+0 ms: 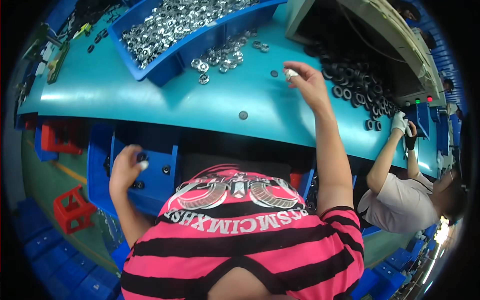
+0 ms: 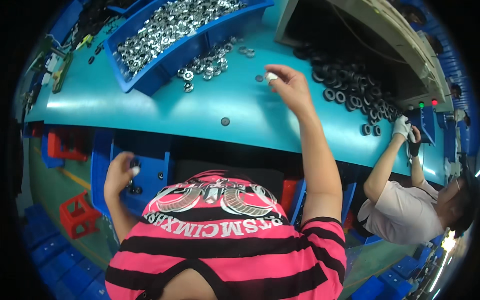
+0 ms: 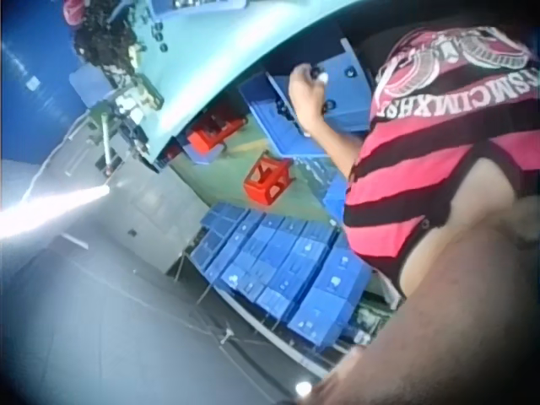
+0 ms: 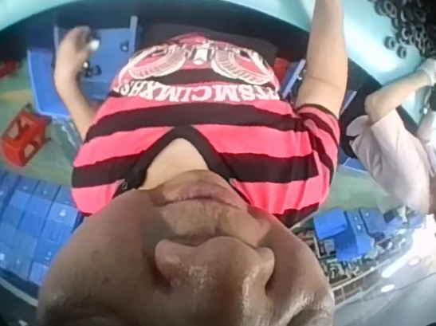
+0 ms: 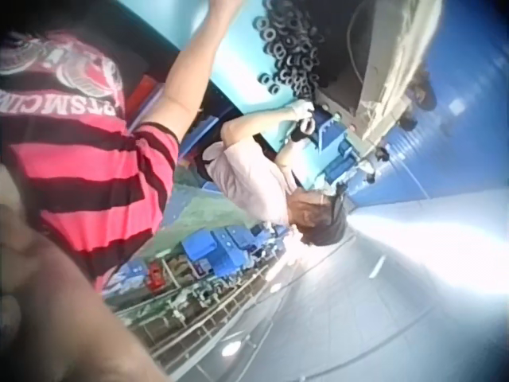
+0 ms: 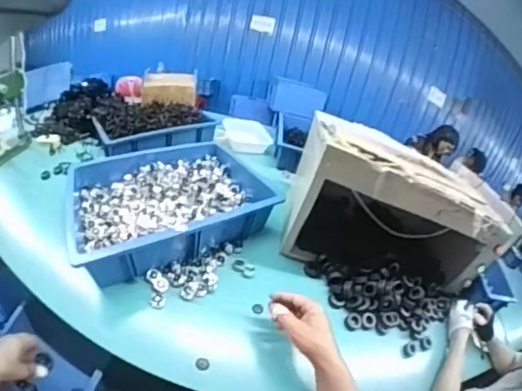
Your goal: Assembling metal components into rubber rings at a factory workbench.
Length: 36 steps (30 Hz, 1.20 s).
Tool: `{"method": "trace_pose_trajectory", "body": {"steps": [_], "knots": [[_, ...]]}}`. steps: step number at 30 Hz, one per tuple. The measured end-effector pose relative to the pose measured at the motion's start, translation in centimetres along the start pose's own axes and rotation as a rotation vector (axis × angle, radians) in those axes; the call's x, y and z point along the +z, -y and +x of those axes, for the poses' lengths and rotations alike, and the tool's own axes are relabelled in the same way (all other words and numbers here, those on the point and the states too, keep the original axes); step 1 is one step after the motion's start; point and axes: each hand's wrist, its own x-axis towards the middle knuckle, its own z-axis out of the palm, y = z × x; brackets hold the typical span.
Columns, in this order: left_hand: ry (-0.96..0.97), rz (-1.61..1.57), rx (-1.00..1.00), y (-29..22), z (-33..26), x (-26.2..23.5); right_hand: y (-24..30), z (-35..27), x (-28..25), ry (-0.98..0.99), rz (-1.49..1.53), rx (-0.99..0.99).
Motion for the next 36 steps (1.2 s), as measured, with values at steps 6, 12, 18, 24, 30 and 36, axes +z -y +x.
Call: {"method": "trace_pose_trajectory", "body": {"steps": [6, 12, 18, 24, 30, 36], "knots": [[-0.185, -0.169, 0.042, -2.0, -1.0, 0.7, -0.5, 10.1, -6.1, -0.363, -0.718, -0.317], [0.149, -0.367, 0.508, -14.8, 4.7, 8.5, -2.0, 19.6, -7.2, -0.269, -1.265, -0.013], [0.112, -0.418, 0.556, -16.1, 9.8, 14.2, -1.7, 21.5, -6.3, -0.285, -1.436, 0.141], [0.131, -0.684, 0.388, -15.0, 9.8, 14.0, -0.8, 21.5, -6.5, -0.296, -1.451, 0.23], [0.147, -0.701, 0.389, -14.5, 10.0, 13.9, -1.7, 22.0, -8.2, -0.411, -1.291, 0.199], [0.177, -0.753, 0.397, -14.6, 10.0, 14.0, -2.3, 16.6, -11.2, -0.538, -0.672, -0.233]]}}
